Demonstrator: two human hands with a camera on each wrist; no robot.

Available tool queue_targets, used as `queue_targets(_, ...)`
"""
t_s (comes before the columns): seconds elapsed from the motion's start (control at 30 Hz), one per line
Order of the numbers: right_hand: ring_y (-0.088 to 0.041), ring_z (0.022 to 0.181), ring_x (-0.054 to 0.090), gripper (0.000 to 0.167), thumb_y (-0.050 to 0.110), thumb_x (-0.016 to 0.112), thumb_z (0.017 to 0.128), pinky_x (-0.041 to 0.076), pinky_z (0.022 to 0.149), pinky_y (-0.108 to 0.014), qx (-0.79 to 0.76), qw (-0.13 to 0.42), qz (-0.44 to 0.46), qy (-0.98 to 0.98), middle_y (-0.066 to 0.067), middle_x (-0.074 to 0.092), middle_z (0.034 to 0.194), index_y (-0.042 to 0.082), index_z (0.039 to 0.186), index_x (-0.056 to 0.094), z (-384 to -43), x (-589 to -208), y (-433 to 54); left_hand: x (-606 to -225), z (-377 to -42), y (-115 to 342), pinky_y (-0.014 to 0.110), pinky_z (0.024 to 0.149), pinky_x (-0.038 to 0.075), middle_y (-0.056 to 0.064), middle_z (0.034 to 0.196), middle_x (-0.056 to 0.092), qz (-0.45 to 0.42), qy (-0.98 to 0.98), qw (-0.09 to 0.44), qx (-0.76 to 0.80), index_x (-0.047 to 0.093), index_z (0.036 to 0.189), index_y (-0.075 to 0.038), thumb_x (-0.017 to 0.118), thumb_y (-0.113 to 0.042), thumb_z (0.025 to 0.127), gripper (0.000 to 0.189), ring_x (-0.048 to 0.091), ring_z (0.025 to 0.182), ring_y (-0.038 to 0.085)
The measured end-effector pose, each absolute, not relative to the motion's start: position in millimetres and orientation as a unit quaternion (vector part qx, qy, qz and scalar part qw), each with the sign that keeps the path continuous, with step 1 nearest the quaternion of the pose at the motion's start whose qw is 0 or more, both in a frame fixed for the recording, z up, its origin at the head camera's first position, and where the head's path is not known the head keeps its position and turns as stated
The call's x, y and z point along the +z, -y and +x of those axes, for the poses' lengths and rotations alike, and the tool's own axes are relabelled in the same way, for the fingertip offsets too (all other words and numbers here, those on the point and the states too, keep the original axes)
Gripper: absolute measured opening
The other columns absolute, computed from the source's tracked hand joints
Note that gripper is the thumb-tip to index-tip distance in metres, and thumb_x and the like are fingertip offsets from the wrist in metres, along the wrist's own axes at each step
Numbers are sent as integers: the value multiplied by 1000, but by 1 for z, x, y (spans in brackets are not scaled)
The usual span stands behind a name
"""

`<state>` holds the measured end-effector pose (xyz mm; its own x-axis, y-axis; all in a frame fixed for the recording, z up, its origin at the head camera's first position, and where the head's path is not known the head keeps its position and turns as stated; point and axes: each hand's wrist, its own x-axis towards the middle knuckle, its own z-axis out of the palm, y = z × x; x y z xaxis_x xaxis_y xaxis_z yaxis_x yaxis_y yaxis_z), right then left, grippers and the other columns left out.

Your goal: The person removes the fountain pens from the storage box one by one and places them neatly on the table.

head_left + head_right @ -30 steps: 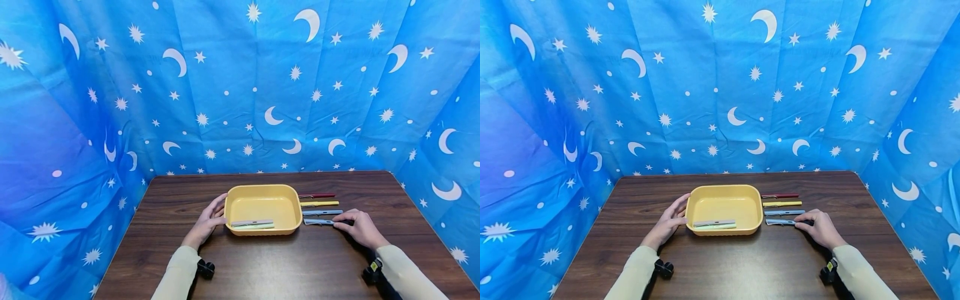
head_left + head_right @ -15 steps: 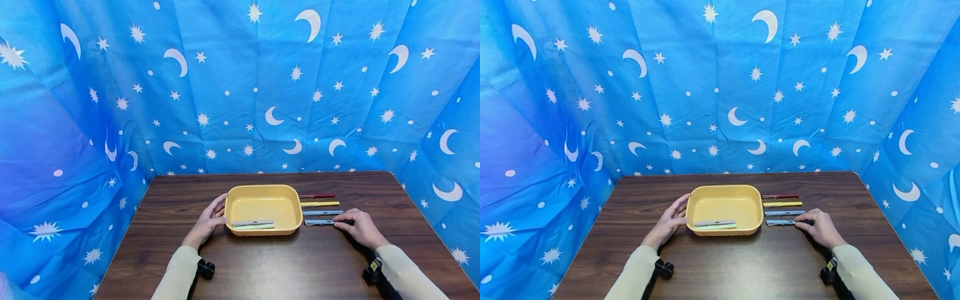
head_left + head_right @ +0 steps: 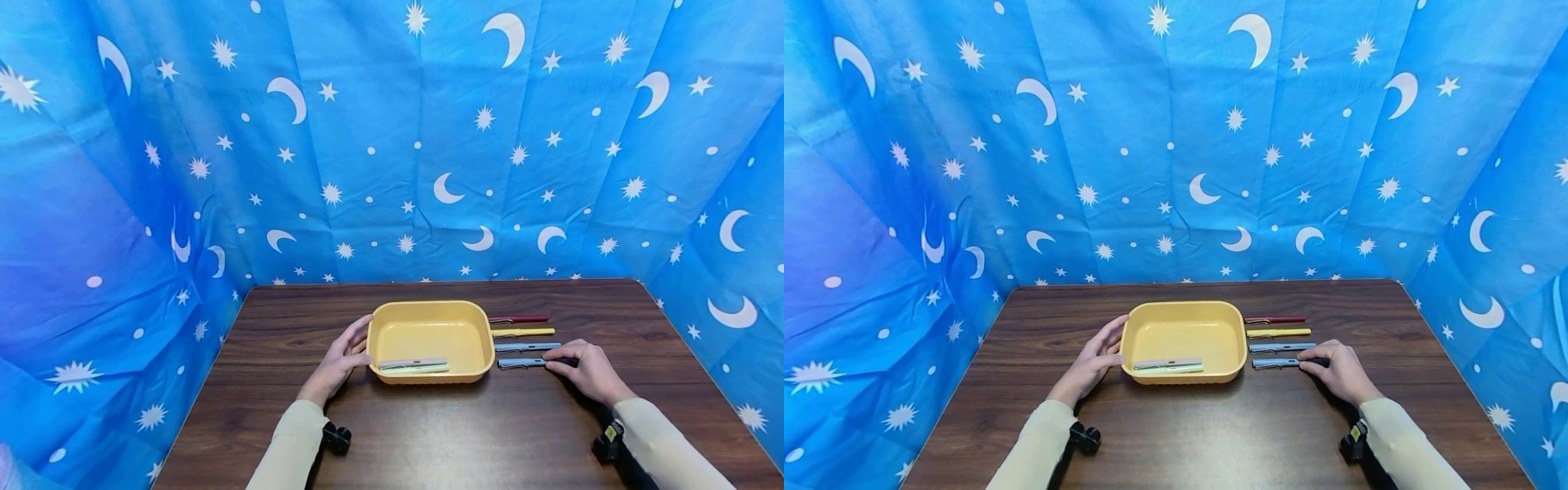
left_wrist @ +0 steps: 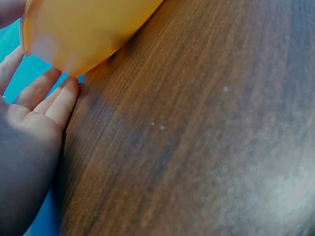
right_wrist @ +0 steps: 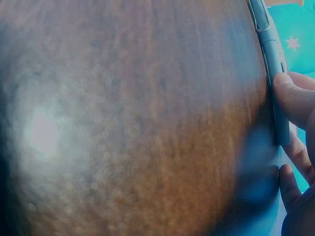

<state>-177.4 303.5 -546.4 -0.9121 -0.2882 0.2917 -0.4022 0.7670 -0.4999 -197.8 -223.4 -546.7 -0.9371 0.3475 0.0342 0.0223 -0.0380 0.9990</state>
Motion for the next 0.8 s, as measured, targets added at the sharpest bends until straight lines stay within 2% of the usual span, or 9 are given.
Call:
queue_targets(0.17,-18,96,69,20,9,85,87,60,83,-44,285,101,187,935,10,78,97,22,102,86,-178,-548,-303,-545,-198,223,23,114,43,19,171,28,142,-672,124,716,28,167,-14,67,5,92,86,28,157,39)
queue_targets(0.8,-21,99,69,20,13,85,88,60,86,-47,292,86,171,937,7,79,102,21,106,85,-177,-545,-302,-546,-197,223,20,115,41,18,171,29,137,-678,121,712,30,166,-15,69,3,93,85,28,157,36)
